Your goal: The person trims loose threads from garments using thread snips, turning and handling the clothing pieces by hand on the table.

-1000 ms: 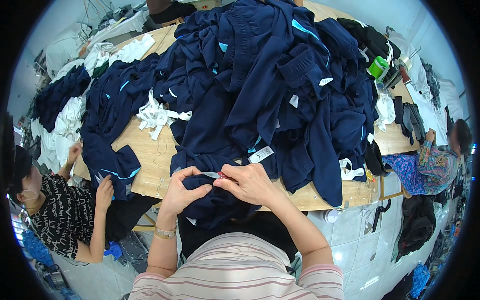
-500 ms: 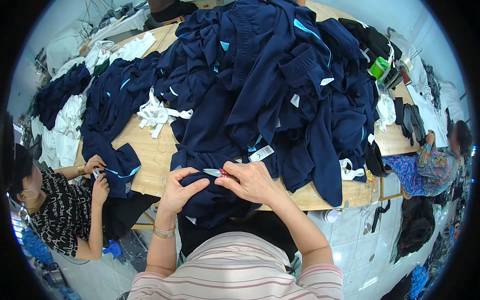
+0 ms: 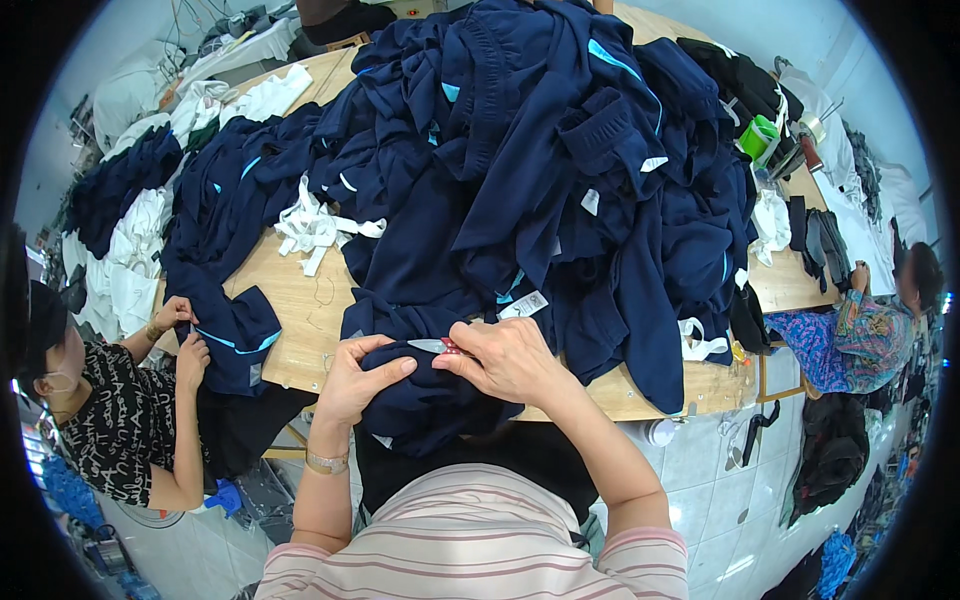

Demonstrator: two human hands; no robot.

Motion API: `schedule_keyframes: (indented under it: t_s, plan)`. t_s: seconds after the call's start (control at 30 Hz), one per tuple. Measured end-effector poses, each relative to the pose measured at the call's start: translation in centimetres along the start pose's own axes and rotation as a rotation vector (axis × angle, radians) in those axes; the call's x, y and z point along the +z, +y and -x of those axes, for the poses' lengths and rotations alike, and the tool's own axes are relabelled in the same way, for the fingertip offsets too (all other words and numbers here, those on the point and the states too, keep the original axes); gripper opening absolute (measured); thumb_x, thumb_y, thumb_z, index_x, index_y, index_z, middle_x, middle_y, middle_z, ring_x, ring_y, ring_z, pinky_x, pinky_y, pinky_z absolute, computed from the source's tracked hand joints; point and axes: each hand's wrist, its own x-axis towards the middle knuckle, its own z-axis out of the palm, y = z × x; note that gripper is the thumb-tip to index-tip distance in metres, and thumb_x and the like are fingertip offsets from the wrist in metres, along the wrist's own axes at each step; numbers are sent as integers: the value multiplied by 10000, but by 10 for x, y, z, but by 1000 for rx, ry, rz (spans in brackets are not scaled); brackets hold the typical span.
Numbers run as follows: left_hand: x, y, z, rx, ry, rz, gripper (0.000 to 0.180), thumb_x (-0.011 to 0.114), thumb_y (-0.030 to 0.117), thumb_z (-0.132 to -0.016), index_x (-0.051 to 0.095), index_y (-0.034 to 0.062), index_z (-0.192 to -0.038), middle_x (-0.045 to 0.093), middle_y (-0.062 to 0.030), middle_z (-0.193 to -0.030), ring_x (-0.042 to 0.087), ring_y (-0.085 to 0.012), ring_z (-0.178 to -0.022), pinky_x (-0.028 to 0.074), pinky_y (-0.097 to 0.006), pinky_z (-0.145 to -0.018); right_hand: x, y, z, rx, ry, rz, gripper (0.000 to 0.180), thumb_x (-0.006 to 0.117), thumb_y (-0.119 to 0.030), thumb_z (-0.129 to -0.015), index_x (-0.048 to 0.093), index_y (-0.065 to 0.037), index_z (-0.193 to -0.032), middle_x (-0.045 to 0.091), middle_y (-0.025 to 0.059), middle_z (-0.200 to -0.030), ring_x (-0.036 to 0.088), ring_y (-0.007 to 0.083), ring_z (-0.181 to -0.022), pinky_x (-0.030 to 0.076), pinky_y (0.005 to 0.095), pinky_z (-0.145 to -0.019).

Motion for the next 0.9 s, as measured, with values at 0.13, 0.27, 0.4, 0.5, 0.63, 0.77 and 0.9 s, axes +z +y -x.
schedule_keyframes:
  t_s: [0.13, 0.27, 0.4, 0.5, 0.63, 0.77, 0.9]
  plan:
    - [0, 2, 2, -36, -16, 19, 145, 720, 67, -776, 678, -14, -889, 662, -11, -787, 563, -41, -689, 443, -172, -635, -1, -1, 0, -39, -28, 94, 410, 537, -457, -879, 516, -78, -724, 550, 62, -572, 540, 229, -470, 387, 322, -452]
    - [0, 3, 2, -31, -27, 7, 140, 720, 68, -778, 679, -11, -886, 659, -4, -783, 561, -36, -691, 439, -166, -629, -2, -3, -2, -56, -64, 183, 408, 547, -463, -870, 519, -85, -721, 559, 50, -580, 542, 218, -470, 397, 310, -455]
    - [-2, -5, -1, -13, 14, 10, 134, 716, 49, -777, 669, -7, -889, 644, 14, -796, 553, -28, -705, 444, -161, -636, 0, 1, -3, -48, 24, 67, 365, 596, -411, -850, 530, -67, -746, 554, 84, -587, 557, 253, -495, 403, 335, -468]
    - [-4, -6, -2, 7, 61, 152, 111, 681, 25, -804, 640, 7, -906, 620, 16, -829, 552, -37, -745, 452, -168, -670, 8, 5, 1, 296, 156, -407, 268, 589, -267, -883, 494, -23, -822, 519, 120, -595, 556, 245, -532, 415, 299, -517]
    - [-14, -13, -8, 11, 84, 282, 125, 645, 49, -848, 597, 38, -963, 608, 20, -881, 552, -44, -777, 454, -166, -708, 42, 16, 17, 464, 183, -965, 294, 597, -281, -891, 441, -36, -934, 512, 20, -772, 477, 94, -713, 402, 222, -666]
    - [-22, -16, -6, 16, 106, 261, 147, 646, 94, -857, 595, 47, -986, 610, -3, -924, 560, -69, -841, 463, -193, -760, 65, 8, 28, 369, 100, -401, 431, 725, -162, -723, 416, -16, -987, 496, 134, -888, 514, 284, -831, 415, 356, -743]
    - [-30, -15, -3, 41, 136, 305, 143, 622, 92, -871, 597, 48, -1004, 611, -19, -934, 564, -87, -848, 463, -200, -769, 78, 32, 39, 389, 178, -241, 389, 632, -3, -682, 401, -6, -996, 489, 145, -856, 533, 321, -810, 427, 403, -696]
